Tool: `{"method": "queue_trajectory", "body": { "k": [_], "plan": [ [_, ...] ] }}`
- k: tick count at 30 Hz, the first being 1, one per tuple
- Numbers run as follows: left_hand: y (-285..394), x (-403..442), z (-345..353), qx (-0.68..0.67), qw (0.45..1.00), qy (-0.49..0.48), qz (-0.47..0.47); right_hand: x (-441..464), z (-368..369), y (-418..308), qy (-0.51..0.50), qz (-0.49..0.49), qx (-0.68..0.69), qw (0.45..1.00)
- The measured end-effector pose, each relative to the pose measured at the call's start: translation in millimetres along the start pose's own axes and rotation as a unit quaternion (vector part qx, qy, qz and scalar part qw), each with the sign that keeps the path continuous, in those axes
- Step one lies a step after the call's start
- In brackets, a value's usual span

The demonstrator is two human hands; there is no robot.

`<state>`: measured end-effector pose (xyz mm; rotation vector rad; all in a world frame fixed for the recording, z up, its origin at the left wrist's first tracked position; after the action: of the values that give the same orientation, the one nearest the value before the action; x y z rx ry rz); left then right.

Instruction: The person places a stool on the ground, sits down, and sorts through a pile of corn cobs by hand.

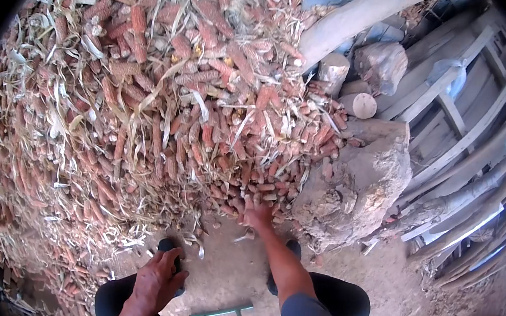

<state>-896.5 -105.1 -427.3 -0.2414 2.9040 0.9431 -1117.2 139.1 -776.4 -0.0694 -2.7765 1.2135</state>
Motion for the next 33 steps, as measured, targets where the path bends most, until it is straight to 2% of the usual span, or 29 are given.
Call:
{"method": "queue_trajectory", "body": {
  "k": [1,2,4,6,9,11,12,13,14,15,17,18,19,21,22,23,24,27,28,29,30,32,33],
  "plan": [
    [1.3,0.4,-2.4,-0.002,1.000,0.007,0.007,-15.8,11.1,17.0,-0.063,0.130,0.086,0.986],
    [3.1,0.4,-4.2,-0.004,1.000,0.013,0.015,-35.3,21.7,27.0,-0.125,0.254,0.171,0.944],
    [3.6,-0.5,-7.3,-0.009,0.999,0.025,0.029,-77.5,10.1,-0.2,-0.226,0.308,0.072,0.921],
    [-0.1,-2.3,-6.4,-0.002,0.999,0.035,0.031,-137.8,47.0,14.0,-0.414,0.335,0.243,0.811],
    [-1.8,-4.4,-12.9,-0.007,0.997,0.070,0.029,-166.3,20.8,-22.3,-0.371,0.330,0.251,0.831],
    [-4.7,-2.9,-15.1,-0.007,0.997,0.076,0.023,-152.0,8.9,-74.3,-0.422,0.337,0.390,0.745],
    [-6.9,-4.0,-15.8,-0.004,0.997,0.074,0.010,-118.9,-24.1,-100.4,-0.384,0.449,0.364,0.720],
    [-5.2,-4.1,-20.3,-0.005,0.997,0.080,0.013,-60.5,-52.1,-143.3,-0.365,0.407,0.408,0.731],
    [-3.1,-5.9,-23.6,-0.013,0.997,0.081,0.017,26.5,-96.5,-204.8,-0.336,0.310,0.475,0.752],
    [-1.2,-8.6,-22.8,-0.023,0.996,0.081,0.019,119.2,-154.6,-275.5,-0.308,0.203,0.550,0.749],
    [-7.6,-11.0,-13.2,-0.025,0.995,0.091,0.041,249.1,-272.2,-381.0,-0.264,0.058,0.655,0.706],
    [-8.6,-7.3,-12.5,-0.027,0.992,0.109,0.064,219.7,-349.7,-438.6,-0.054,0.133,0.626,0.766],
    [-11.2,-3.8,-12.6,-0.026,0.991,0.114,0.067,268.4,-366.3,-436.3,-0.016,0.118,0.563,0.818],
    [-10.6,-5.5,-14.4,0.002,0.985,0.136,0.109,247.7,-364.5,-451.9,-0.005,0.070,0.438,0.896],
    [-10.6,-5.5,-15.7,-0.003,0.985,0.135,0.109,240.8,-345.8,-444.9,-0.007,0.044,0.370,0.928],
    [-11.9,-1.4,-16.7,-0.003,0.987,0.128,0.095,245.4,-304.9,-423.5,-0.081,-0.037,0.155,0.984],
    [-13.6,2.5,-17.2,-0.001,0.989,0.123,0.079,190.6,-285.6,-420.0,-0.029,-0.184,0.157,0.970],
    [-15.1,1.7,-18.4,0.000,0.989,0.126,0.084,79.7,-163.5,-282.3,-0.098,-0.100,0.133,0.981],
    [-15.2,-0.9,-18.7,-0.001,0.991,0.115,0.067,25.1,-155.6,-270.1,-0.166,-0.052,0.088,0.981],
    [-16.7,-1.3,-17.3,0.002,0.992,0.109,0.067,18.0,-89.1,-176.6,-0.126,-0.108,0.086,0.982],
    [-18.2,-1.2,-16.2,-0.001,0.992,0.110,0.068,-23.4,-84.6,-159.2,-0.160,-0.053,0.013,0.986],
    [-23.3,0.1,-12.1,0.017,0.985,0.144,0.098,-73.6,-27.6,-72.9,-0.174,-0.079,0.088,0.978],
    [-27.3,1.9,-8.8,0.023,0.984,0.148,0.098,-91.6,-21.9,-59.0,-0.186,-0.063,0.088,0.977]
  ]
}}
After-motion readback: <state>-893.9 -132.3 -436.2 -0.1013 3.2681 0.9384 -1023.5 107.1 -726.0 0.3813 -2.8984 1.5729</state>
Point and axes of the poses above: each hand's wrist, its own x-axis towards the middle knuckle, its own z-axis out of the palm, y = z × x, the point moved 8 cm from there along x, towards the middle knuckle, and after that the axes turned 8 degrees about y, right-handed, at the moved point
